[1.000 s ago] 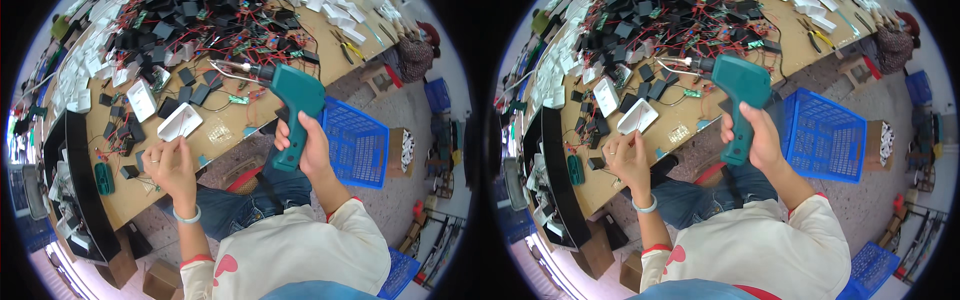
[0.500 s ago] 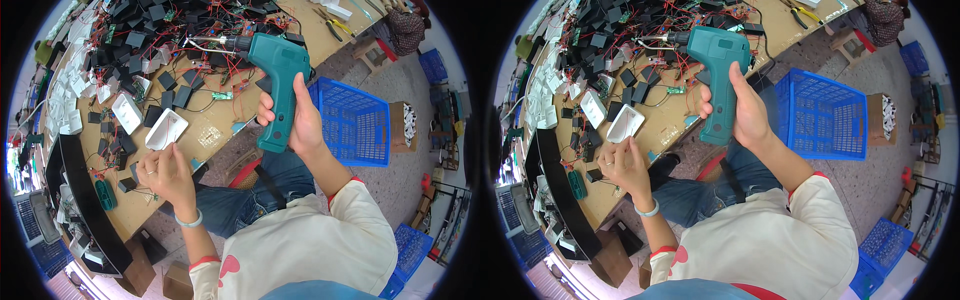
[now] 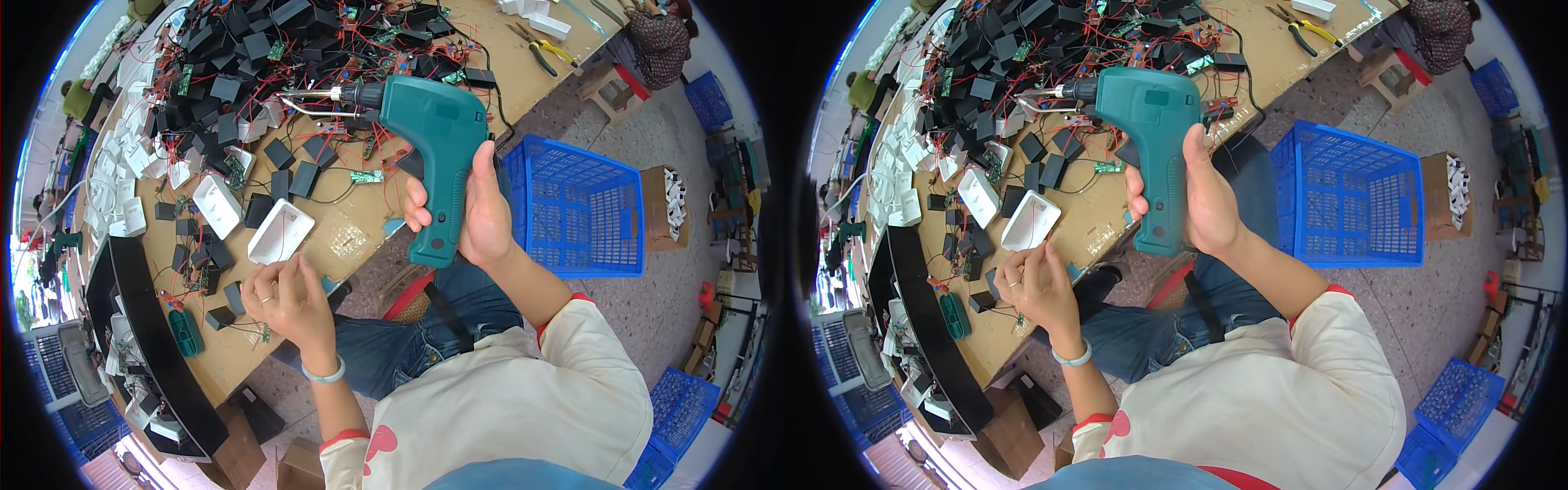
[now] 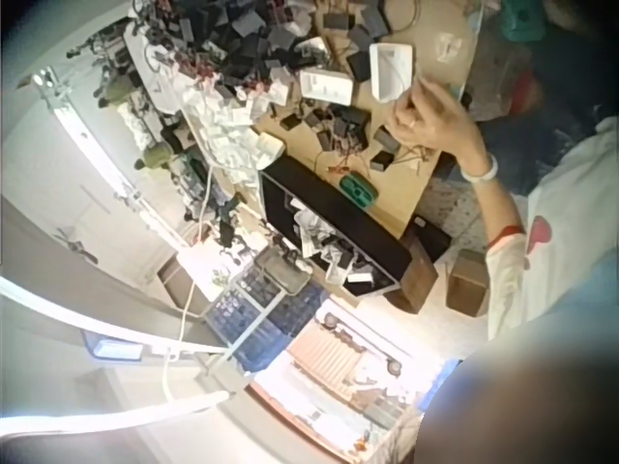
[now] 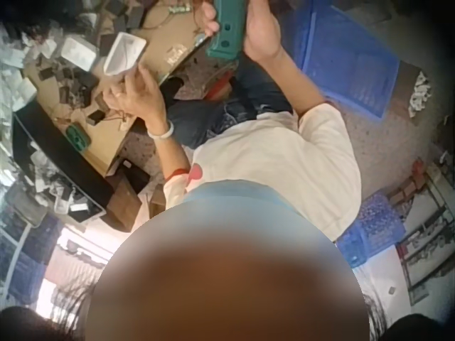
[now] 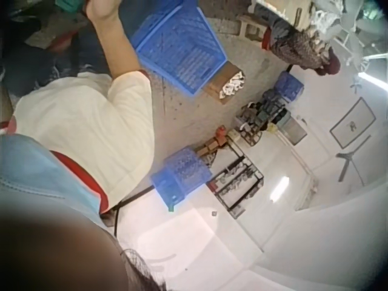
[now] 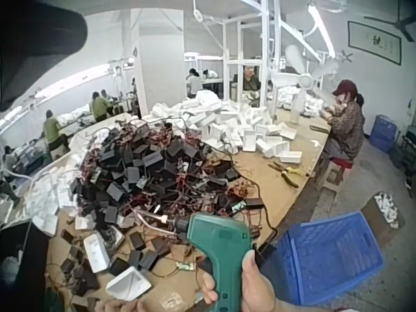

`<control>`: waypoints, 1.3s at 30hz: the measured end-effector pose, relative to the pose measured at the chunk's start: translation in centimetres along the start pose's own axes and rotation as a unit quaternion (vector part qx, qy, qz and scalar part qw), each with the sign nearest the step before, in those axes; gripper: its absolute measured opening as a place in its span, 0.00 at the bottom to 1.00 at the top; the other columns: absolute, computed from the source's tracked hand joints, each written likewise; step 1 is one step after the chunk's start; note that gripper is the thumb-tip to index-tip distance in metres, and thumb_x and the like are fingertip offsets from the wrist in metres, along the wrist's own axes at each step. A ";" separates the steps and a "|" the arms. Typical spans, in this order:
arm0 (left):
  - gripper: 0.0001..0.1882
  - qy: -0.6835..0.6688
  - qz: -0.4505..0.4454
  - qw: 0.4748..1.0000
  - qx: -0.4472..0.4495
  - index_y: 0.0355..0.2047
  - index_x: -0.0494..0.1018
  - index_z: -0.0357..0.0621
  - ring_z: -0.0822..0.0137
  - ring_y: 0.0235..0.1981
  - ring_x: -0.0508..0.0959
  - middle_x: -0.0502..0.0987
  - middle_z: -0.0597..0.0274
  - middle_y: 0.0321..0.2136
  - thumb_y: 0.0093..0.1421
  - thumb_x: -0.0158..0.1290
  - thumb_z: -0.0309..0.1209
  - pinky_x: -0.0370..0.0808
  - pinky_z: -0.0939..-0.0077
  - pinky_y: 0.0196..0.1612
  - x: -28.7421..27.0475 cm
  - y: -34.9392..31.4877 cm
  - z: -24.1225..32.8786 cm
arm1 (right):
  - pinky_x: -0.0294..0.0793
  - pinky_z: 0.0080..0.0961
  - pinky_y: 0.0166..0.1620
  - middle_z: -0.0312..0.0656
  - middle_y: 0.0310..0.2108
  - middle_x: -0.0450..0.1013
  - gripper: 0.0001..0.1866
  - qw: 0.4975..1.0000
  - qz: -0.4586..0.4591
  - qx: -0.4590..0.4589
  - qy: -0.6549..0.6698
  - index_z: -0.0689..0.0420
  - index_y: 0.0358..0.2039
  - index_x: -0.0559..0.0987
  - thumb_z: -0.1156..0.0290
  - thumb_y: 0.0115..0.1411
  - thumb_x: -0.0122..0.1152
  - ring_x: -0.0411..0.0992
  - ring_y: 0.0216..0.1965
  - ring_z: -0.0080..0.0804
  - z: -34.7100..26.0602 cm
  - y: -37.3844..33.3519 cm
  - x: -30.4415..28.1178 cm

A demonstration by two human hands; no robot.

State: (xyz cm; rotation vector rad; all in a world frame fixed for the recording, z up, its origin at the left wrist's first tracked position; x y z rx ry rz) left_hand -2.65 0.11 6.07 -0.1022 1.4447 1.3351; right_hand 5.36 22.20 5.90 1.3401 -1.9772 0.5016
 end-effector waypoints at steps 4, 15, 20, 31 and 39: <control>0.05 -0.001 0.008 1.000 -0.001 0.32 0.83 0.44 0.55 0.46 0.73 0.78 0.62 0.35 0.54 0.66 0.26 0.70 0.60 0.49 -0.2 0.2 0.0 | 0.69 0.29 0.38 0.39 0.31 0.66 0.41 1.000 -0.012 0.012 0.021 0.57 0.61 0.64 0.31 0.69 0.25 0.66 0.29 0.28 0.3 0.1 0.2; 0.05 -0.015 0.014 1.000 -0.006 0.32 0.83 0.43 0.54 0.47 0.73 0.78 0.63 0.35 0.54 0.66 0.25 0.70 0.60 0.50 -0.2 0.3 0.0 | 0.68 0.27 0.38 0.37 0.31 0.65 0.38 0.998 -0.001 0.035 0.046 0.61 0.61 0.62 0.37 0.72 0.30 0.65 0.29 0.24 0.5 0.5 0.5; 0.05 -0.025 0.015 1.000 -0.011 0.32 0.83 0.43 0.54 0.48 0.72 0.78 0.63 0.36 0.53 0.65 0.24 0.70 0.59 0.50 -0.3 0.5 -0.1 | 0.68 0.27 0.39 0.37 0.31 0.66 0.37 0.998 0.001 0.049 0.050 0.61 0.62 0.61 0.38 0.73 0.31 0.65 0.29 0.24 0.8 0.6 0.5; 0.04 -0.029 0.011 0.999 -0.016 0.31 0.82 0.41 0.54 0.49 0.71 0.77 0.62 0.39 0.53 0.65 0.24 0.69 0.59 0.52 -0.3 0.7 -0.2 | 0.68 0.27 0.40 0.37 0.33 0.67 0.42 0.998 -0.034 0.034 0.036 0.61 0.63 0.61 0.34 0.70 0.29 0.66 0.31 0.25 1.0 0.7 0.5; 0.04 -0.029 0.028 0.999 -0.012 0.28 0.83 0.41 0.52 0.52 0.70 0.78 0.62 0.40 0.51 0.66 0.24 0.69 0.58 0.53 -0.6 1.5 0.2 | 0.74 0.27 0.40 0.38 0.37 0.70 0.18 0.978 -0.035 -0.030 -0.205 0.60 0.53 0.69 0.62 0.70 0.57 0.71 0.33 0.24 1.3 -0.9 0.0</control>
Point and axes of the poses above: each hand's wrist, its own y-axis towards the middle knuckle, its own x-axis out of the palm, z = x × y, the point moved 7 cm from there along y, towards the middle knuckle
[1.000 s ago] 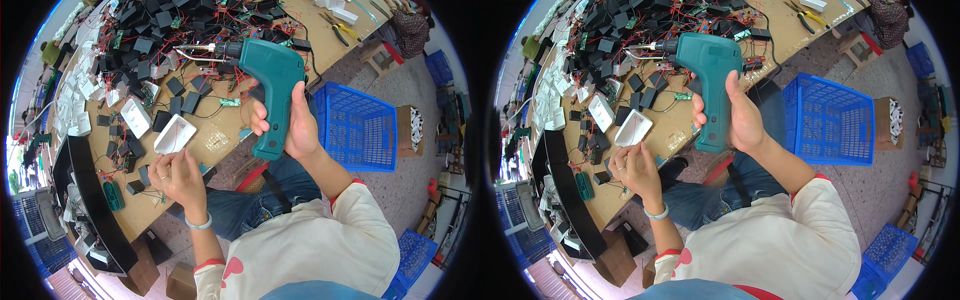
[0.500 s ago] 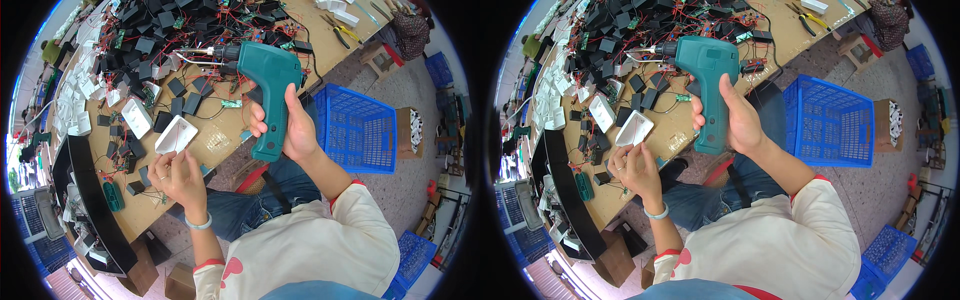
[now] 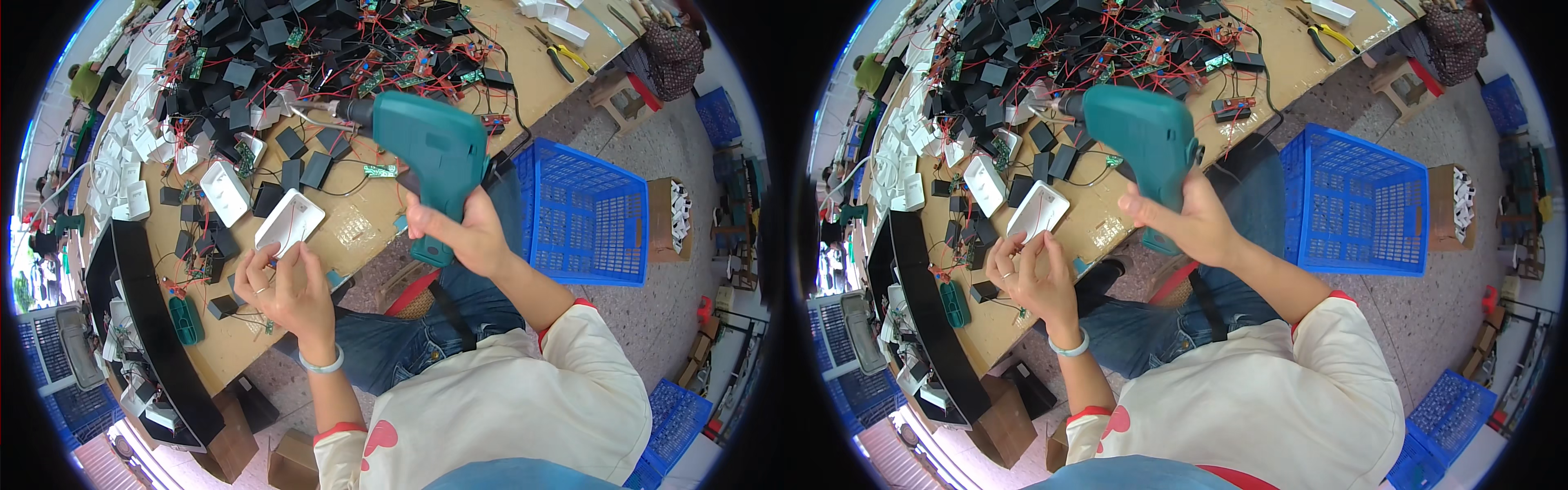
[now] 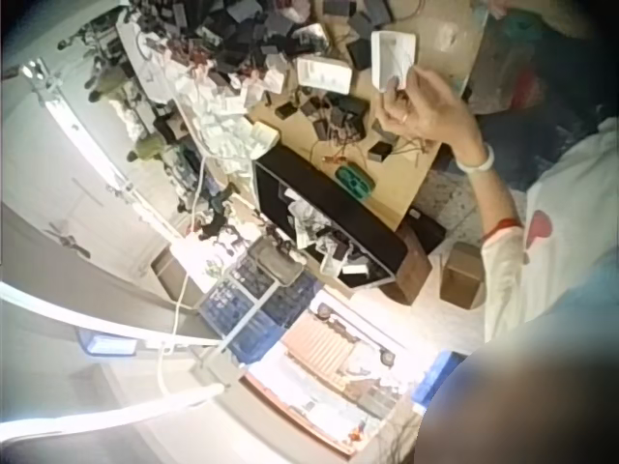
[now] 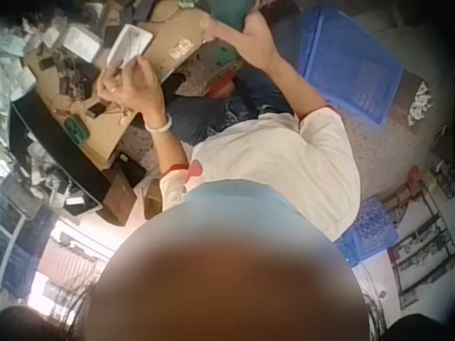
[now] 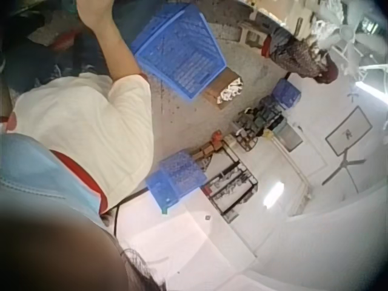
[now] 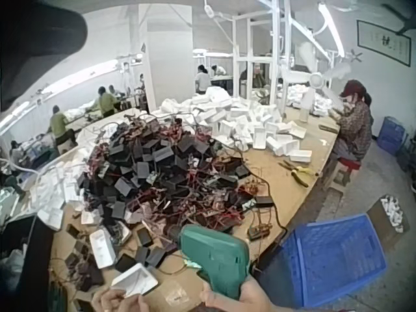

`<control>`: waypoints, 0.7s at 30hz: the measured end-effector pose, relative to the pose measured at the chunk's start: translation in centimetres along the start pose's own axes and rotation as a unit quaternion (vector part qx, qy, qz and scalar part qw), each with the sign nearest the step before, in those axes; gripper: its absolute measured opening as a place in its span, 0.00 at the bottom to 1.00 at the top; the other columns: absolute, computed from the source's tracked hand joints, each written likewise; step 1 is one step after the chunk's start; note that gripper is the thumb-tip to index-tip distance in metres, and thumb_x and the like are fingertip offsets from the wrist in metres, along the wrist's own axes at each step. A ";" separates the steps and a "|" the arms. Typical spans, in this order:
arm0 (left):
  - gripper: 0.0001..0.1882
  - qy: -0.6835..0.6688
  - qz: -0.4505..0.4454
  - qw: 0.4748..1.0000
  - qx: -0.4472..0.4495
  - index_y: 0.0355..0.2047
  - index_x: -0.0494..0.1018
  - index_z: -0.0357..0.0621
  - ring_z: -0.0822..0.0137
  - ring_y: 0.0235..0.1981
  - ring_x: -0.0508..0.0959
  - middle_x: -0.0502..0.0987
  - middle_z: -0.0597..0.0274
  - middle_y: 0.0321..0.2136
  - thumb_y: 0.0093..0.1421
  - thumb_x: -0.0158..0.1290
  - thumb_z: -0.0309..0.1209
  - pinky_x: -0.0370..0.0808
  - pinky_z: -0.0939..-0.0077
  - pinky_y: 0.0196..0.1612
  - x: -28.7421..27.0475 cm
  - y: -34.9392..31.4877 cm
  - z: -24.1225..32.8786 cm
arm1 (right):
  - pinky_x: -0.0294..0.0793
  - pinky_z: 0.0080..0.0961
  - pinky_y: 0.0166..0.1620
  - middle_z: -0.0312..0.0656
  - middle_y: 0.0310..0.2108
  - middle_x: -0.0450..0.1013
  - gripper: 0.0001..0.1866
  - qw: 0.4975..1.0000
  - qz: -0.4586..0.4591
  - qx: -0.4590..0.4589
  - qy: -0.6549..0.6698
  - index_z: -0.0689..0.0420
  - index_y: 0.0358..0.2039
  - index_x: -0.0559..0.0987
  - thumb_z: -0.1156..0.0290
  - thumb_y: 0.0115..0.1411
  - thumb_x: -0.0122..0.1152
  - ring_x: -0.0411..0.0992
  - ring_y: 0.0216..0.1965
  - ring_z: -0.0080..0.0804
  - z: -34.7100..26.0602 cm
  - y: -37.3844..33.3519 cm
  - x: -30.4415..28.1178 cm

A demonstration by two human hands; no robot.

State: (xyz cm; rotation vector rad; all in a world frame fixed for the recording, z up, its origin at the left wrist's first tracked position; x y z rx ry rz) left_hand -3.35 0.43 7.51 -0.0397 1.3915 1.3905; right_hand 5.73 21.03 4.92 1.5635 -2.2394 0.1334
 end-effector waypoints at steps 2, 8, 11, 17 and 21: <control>0.04 -0.003 0.001 1.000 -0.002 0.28 0.83 0.42 0.52 0.53 0.70 0.78 0.62 0.40 0.51 0.66 0.24 0.69 0.58 0.53 0.1 0.1 0.1 | 0.75 0.24 0.36 0.37 0.38 0.71 0.14 0.995 0.010 0.046 -0.086 0.60 0.48 0.72 0.77 0.63 0.64 0.72 0.33 0.22 0.8 -0.7 -0.2; 0.05 -0.013 0.013 1.000 -0.010 0.28 0.84 0.45 0.51 0.54 0.69 0.78 0.61 0.41 0.49 0.66 0.23 0.69 0.58 0.53 0.0 0.2 -0.3 | 0.74 0.21 0.34 0.37 0.33 0.74 0.10 0.965 0.021 -0.066 -0.255 0.63 0.44 0.75 0.77 0.63 0.64 0.72 0.30 0.20 0.2 -2.0 0.5; 0.04 -0.023 0.016 0.999 -0.036 0.28 0.84 0.45 0.53 0.55 0.69 0.78 0.61 0.41 0.50 0.66 0.24 0.70 0.60 0.53 0.2 0.0 -1.0 | 0.73 0.21 0.34 0.37 0.33 0.74 0.09 0.979 0.066 -0.017 -0.190 0.64 0.43 0.76 0.79 0.63 0.62 0.72 0.30 0.22 0.7 -3.7 0.5; 0.06 -0.044 0.043 0.997 -0.051 0.25 0.82 0.46 0.50 0.54 0.69 0.78 0.62 0.41 0.44 0.66 0.23 0.69 0.60 0.49 0.6 0.6 -1.9 | 0.76 0.22 0.38 0.45 0.37 0.78 0.13 0.897 -0.015 -0.120 -0.425 0.64 0.44 0.79 0.82 0.57 0.64 0.77 0.33 0.27 0.2 -9.0 0.7; 0.05 -0.039 0.049 0.998 -0.027 0.23 0.81 0.46 0.51 0.55 0.68 0.78 0.65 0.43 0.44 0.66 0.26 0.62 0.48 0.58 1.2 0.9 -1.7 | 0.77 0.23 0.39 0.49 0.40 0.78 0.14 0.898 -0.019 -0.088 -0.431 0.64 0.43 0.80 0.80 0.55 0.68 0.79 0.35 0.32 0.8 -8.8 1.6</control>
Point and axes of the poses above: each hand's wrist, its own y-axis towards the middle knuckle, its own x-axis out of the palm, z = x × y, the point moved 7 cm from there along y, towards the middle knuckle
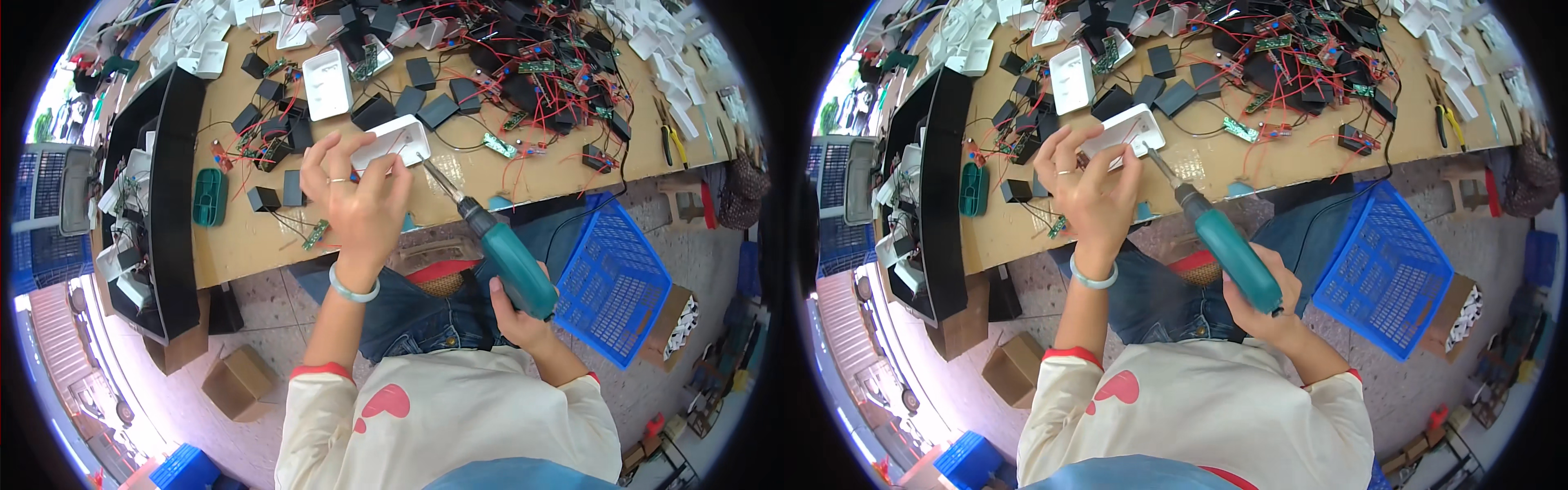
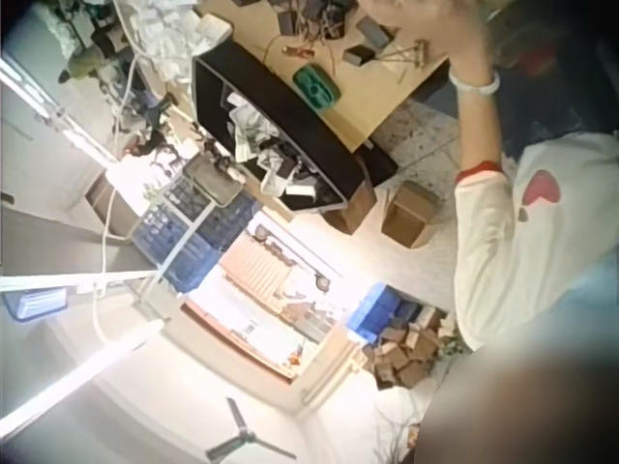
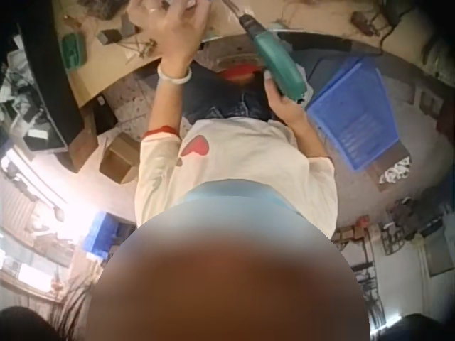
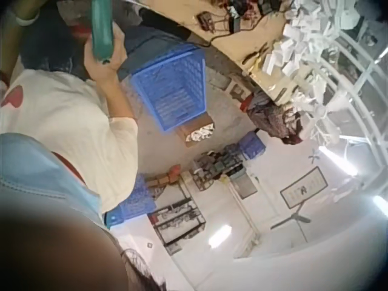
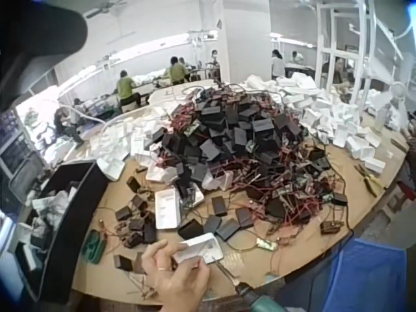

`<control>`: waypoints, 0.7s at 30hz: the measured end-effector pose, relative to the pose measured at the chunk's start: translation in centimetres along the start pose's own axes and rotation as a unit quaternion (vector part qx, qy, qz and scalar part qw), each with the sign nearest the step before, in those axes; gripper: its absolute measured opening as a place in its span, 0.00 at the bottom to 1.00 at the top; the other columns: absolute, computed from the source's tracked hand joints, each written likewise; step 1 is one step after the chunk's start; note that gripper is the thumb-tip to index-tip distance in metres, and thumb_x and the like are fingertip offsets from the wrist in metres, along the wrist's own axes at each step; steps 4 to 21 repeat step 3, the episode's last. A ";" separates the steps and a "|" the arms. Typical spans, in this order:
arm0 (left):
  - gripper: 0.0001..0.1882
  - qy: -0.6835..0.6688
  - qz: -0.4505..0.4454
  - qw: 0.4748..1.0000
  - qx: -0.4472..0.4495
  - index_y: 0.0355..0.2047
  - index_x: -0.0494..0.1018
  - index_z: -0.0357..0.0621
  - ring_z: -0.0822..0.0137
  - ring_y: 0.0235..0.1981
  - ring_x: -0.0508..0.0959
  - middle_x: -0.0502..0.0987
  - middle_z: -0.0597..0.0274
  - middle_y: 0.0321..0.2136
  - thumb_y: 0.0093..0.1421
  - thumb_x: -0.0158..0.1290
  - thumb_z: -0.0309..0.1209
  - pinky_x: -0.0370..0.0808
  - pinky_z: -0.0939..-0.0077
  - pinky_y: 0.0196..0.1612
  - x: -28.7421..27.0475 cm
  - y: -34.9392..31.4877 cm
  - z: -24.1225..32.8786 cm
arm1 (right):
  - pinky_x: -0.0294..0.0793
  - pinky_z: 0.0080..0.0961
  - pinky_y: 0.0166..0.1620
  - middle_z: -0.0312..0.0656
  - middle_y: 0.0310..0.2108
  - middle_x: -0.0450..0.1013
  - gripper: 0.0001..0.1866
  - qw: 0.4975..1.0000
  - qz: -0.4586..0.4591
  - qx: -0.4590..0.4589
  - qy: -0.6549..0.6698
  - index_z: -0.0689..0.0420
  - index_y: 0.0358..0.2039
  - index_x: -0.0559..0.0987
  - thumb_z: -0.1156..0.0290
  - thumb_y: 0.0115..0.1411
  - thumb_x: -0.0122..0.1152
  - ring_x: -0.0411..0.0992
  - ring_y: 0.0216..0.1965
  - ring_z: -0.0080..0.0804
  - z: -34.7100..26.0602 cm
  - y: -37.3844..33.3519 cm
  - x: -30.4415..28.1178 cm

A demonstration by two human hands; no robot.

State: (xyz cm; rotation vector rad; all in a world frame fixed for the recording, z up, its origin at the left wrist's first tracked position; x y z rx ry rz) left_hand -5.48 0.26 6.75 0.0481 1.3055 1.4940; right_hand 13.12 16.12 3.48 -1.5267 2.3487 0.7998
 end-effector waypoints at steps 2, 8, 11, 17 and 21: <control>0.05 0.014 -0.015 1.000 0.020 0.23 0.81 0.46 0.52 0.56 0.68 0.77 0.66 0.45 0.45 0.66 0.28 0.60 0.43 0.61 0.4 0.2 0.2 | 0.78 0.24 0.38 0.48 0.42 0.78 0.15 0.999 0.015 0.026 0.033 0.63 0.43 0.80 0.78 0.54 0.70 0.80 0.34 0.33 1.4 0.1 0.6; 0.05 0.019 -0.018 0.999 0.031 0.23 0.81 0.47 0.52 0.57 0.68 0.77 0.65 0.47 0.45 0.66 0.28 0.58 0.41 0.62 0.7 0.1 0.0 | 0.78 0.23 0.38 0.49 0.43 0.79 0.21 0.997 -0.020 0.070 0.019 0.61 0.48 0.78 0.77 0.53 0.71 0.81 0.35 0.36 2.3 0.0 1.1; 0.05 0.019 -0.018 0.999 0.031 0.23 0.81 0.47 0.52 0.57 0.68 0.77 0.65 0.47 0.45 0.66 0.28 0.58 0.41 0.62 0.7 0.1 0.0 | 0.78 0.23 0.38 0.49 0.43 0.79 0.21 0.997 -0.020 0.070 0.019 0.61 0.48 0.78 0.77 0.53 0.71 0.81 0.35 0.36 2.3 0.0 1.1; 0.05 0.019 -0.018 0.999 0.031 0.23 0.81 0.47 0.52 0.57 0.68 0.77 0.65 0.47 0.45 0.66 0.28 0.58 0.41 0.62 0.7 0.1 0.0 | 0.78 0.23 0.38 0.49 0.43 0.79 0.21 0.997 -0.020 0.070 0.019 0.61 0.48 0.78 0.77 0.53 0.71 0.81 0.35 0.36 2.3 0.0 1.1; 0.05 0.019 -0.018 0.999 0.031 0.23 0.81 0.47 0.52 0.57 0.68 0.77 0.65 0.47 0.45 0.66 0.28 0.58 0.41 0.62 0.7 0.1 0.0 | 0.78 0.23 0.38 0.49 0.43 0.79 0.21 0.997 -0.020 0.070 0.019 0.61 0.48 0.78 0.77 0.53 0.71 0.81 0.35 0.36 2.3 0.0 1.1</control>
Point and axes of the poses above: each hand's wrist, its own y-axis towards the middle knuckle, its own x-axis out of the palm, z = x × y, the point moved 7 cm from there along y, towards the middle knuckle
